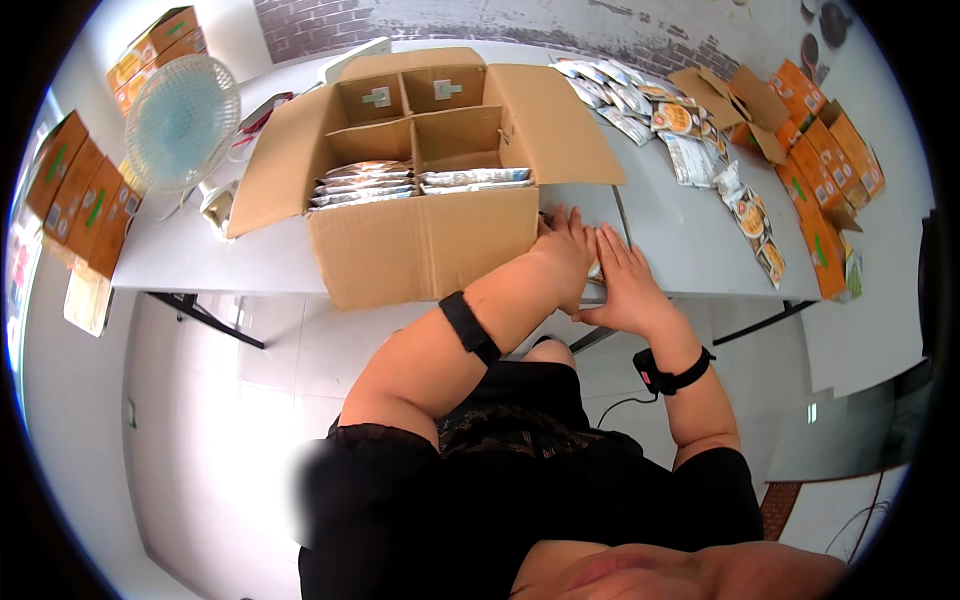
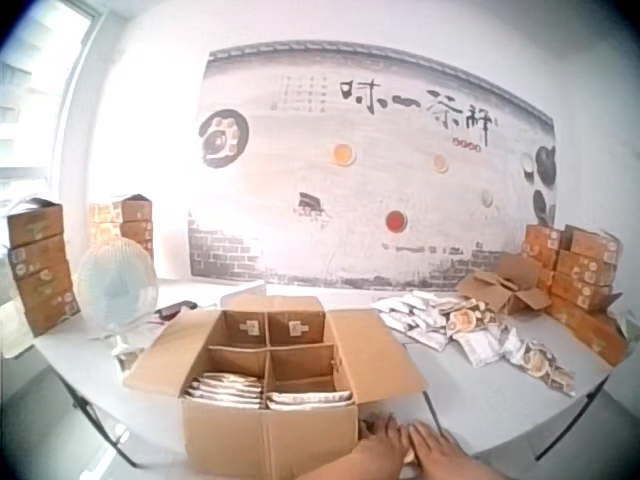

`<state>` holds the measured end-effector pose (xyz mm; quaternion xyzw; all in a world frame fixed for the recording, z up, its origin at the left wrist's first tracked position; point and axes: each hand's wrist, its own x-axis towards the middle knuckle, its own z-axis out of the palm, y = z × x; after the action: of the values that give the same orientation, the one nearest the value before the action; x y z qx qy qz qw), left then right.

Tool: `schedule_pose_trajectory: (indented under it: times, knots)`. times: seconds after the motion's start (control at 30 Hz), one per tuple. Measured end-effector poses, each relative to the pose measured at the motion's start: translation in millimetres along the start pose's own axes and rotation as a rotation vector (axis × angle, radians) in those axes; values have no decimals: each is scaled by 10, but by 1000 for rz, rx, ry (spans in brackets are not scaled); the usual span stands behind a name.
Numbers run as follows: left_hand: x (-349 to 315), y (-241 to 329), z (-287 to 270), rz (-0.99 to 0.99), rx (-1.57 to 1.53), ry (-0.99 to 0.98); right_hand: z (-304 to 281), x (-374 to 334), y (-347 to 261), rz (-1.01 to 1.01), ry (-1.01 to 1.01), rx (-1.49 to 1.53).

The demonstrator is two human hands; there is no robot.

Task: The person places several silver and gold foil packets into the four internal compartments of a cardboard box.

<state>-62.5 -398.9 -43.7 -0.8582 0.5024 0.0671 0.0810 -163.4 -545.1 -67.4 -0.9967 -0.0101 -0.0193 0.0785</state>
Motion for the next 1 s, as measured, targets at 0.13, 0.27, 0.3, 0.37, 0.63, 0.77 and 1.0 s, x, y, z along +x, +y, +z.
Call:
schedule_pose_trajectory:
  times: [0.13,0.27,0.3,0.37,0.63,0.77,1.0]
  knots:
    - [29,62,209,-40,58,91,149,-68,-27,-17,100,-101]
    - [167,201,290,-72,84,78,323,-268,-73,21,181,-189]
    - [237,230,363,-93,69,85,384,-302,-83,12,200,-184]
    - [505,345,711,-170,64,237,469,-349,-105,-19,241,-184]
    - [487,385,803,-205,113,296,346,-146,-100,8,184,-151]
    - [340,283,546,-153,113,150,214,15,-45,23,85,-101]
    - [444,222,478,-119,25,110,409,22,109,-29,200,-43]
